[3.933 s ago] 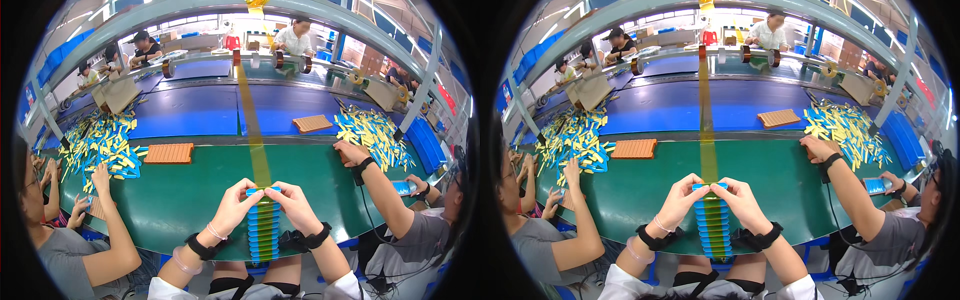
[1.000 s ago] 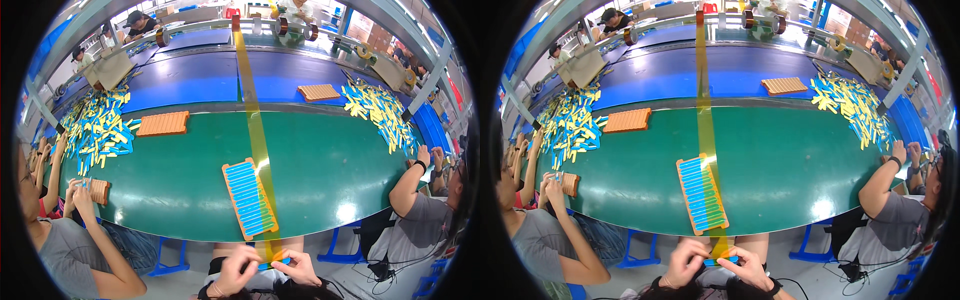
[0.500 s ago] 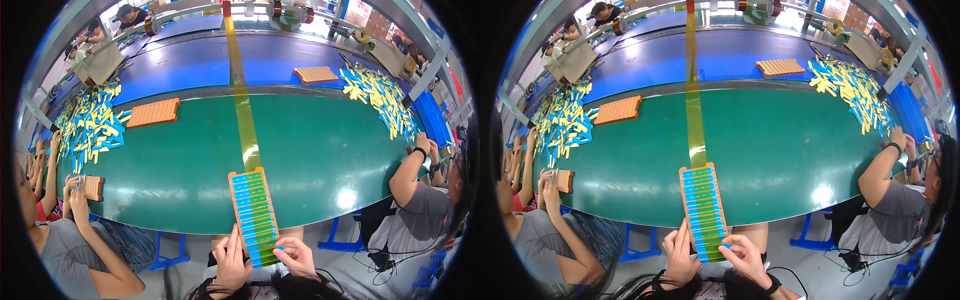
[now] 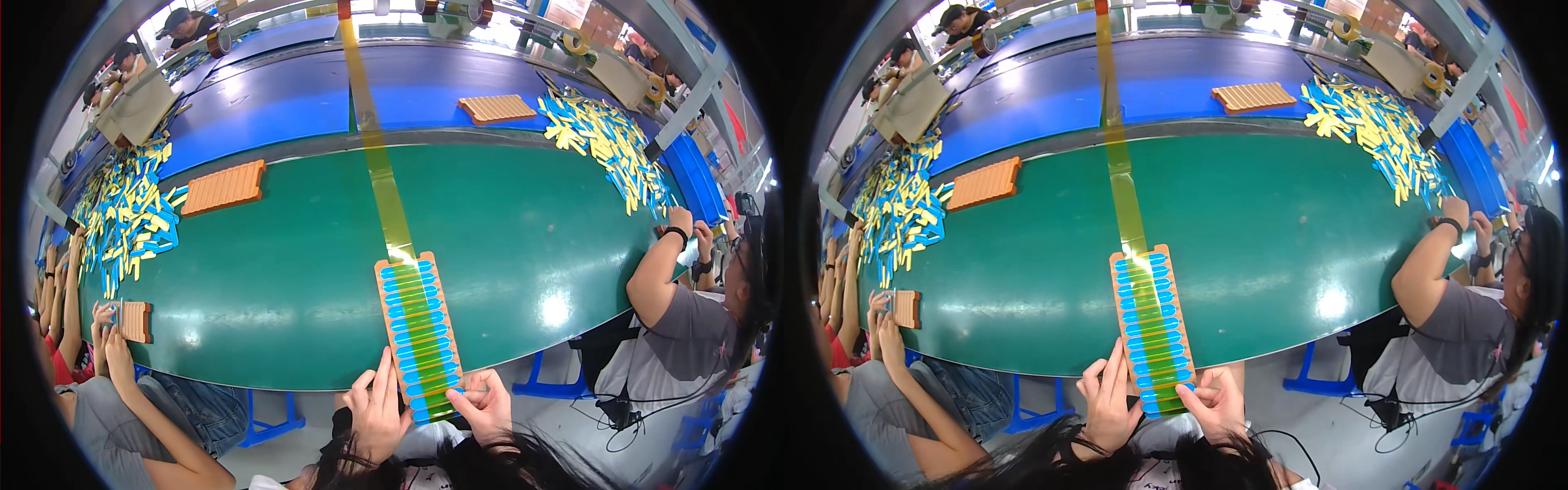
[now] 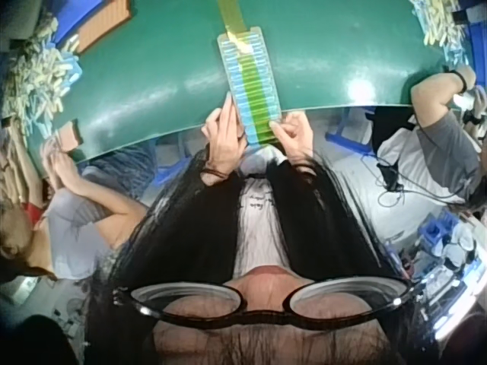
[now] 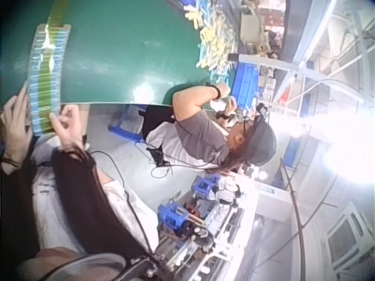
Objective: Assembling small blue and yellow plastic components into a tray and securing them with tape.
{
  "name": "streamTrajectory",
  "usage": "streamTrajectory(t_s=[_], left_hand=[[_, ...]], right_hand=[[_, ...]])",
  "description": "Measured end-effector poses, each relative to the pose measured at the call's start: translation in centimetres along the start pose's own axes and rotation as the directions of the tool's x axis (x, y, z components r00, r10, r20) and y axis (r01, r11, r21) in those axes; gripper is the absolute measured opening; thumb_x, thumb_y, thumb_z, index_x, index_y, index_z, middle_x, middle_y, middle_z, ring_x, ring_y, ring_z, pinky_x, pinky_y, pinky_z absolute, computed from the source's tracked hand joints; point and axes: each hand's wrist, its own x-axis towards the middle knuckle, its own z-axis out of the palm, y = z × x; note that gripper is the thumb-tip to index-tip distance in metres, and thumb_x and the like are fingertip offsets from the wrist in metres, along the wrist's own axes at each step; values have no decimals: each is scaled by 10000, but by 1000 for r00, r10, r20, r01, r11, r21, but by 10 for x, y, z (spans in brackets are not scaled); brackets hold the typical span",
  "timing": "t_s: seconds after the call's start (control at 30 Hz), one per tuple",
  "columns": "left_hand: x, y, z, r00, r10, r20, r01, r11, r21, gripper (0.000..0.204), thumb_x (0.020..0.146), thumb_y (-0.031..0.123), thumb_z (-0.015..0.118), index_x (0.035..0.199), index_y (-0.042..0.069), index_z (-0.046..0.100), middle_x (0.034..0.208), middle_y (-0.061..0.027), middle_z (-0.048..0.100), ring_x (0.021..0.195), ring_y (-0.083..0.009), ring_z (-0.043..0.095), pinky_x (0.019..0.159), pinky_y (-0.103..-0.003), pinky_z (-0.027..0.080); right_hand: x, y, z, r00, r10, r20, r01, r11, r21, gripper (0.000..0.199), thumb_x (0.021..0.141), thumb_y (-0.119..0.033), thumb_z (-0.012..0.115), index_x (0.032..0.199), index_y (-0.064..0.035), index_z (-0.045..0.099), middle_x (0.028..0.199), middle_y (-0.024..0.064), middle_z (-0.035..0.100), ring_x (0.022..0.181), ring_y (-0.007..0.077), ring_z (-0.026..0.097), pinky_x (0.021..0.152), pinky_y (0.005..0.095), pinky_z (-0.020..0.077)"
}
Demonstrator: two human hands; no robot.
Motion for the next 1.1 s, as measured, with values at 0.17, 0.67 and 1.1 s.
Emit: streamTrajectory(t_s=[0.17,0.67,1.1], left_hand=[[3,1,-6,1000,-7,9,7,1000,18,670,600,269,689,1130,-64,449,1292,-130,363,958,-235,388,766,-350,289],[16,-32,-20,734,679,-7,-666,722,189,403,795,198,512,1185,290,470,1177,118,480,815,-33,401,672,-227,263],[14,-21,-31,708,705,48,-691,677,255,395,818,218,471,1211,183,453,1116,-17,521,939,-58,437,670,-244,314]], right_hand=[[2,-1,0,999,32,-7,-32,999,20,279,755,52,576,847,-44,330,764,110,599,705,106,584,597,175,432],[-2,-19,-11,990,-132,-40,105,909,-403,188,812,-12,526,928,9,380,759,117,605,717,120,596,640,242,473],[34,-44,4,929,-295,224,368,663,-652,286,731,-29,614,933,-7,413,741,39,437,584,96,416,528,220,384]])
